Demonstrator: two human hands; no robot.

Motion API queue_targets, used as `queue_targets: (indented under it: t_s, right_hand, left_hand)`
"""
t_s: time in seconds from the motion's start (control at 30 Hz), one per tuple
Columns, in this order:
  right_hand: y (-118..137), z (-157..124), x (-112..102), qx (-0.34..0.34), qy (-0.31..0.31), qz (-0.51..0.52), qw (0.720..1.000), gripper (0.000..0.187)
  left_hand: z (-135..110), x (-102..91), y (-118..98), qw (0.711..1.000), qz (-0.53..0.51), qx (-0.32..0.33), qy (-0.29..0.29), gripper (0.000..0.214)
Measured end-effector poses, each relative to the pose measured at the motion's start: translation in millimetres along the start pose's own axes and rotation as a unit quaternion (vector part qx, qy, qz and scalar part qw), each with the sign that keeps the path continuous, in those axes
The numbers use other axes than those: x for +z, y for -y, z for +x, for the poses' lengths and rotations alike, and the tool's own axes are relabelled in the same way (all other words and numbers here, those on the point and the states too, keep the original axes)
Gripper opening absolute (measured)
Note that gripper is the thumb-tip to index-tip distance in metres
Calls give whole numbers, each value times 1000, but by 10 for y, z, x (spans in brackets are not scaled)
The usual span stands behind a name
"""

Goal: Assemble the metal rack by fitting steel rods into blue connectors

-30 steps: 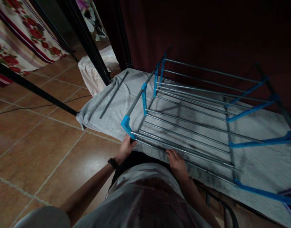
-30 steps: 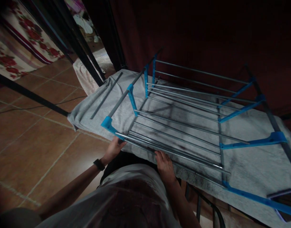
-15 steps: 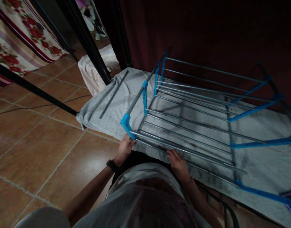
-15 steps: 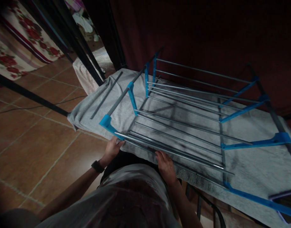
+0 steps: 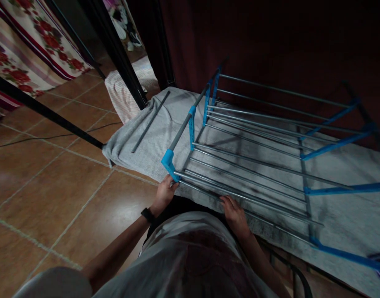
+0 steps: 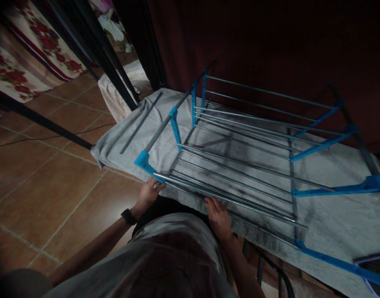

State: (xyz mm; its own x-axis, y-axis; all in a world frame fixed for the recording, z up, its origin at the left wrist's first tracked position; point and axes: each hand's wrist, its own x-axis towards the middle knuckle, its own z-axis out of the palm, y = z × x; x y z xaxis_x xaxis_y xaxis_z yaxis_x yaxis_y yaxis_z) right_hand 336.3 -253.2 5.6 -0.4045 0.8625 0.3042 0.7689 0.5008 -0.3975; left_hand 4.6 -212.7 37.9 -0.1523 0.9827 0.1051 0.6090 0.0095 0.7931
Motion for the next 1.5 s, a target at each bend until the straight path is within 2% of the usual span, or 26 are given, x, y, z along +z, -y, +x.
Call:
queue_targets:
  t_s: [0.37, 0.6, 0.87, 1.3, 1.5]
  right_hand:
    - [-36, -12, 16, 2, 3, -1, 1000, 30]
    - [-75, -22, 17, -12, 12, 13, 1000, 31]
    - [-28, -6, -11, 0, 5, 28, 1000, 30]
    - [-3, 45, -47, 25, 22, 55, 998, 28]
    - [58, 98, -48, 33, 51, 16, 998, 25]
  left_hand:
    - [13, 89, 47, 1000, -13, -18, -4, 4]
    - [58, 80, 112, 999, -31, -14, 29, 4]
    - [132, 19, 162, 996, -15, 2, 87, 14]
    - [184, -2, 81, 994, -33, -27, 101, 14]
    - [310, -49, 200, 991, -25, -14, 127, 35]
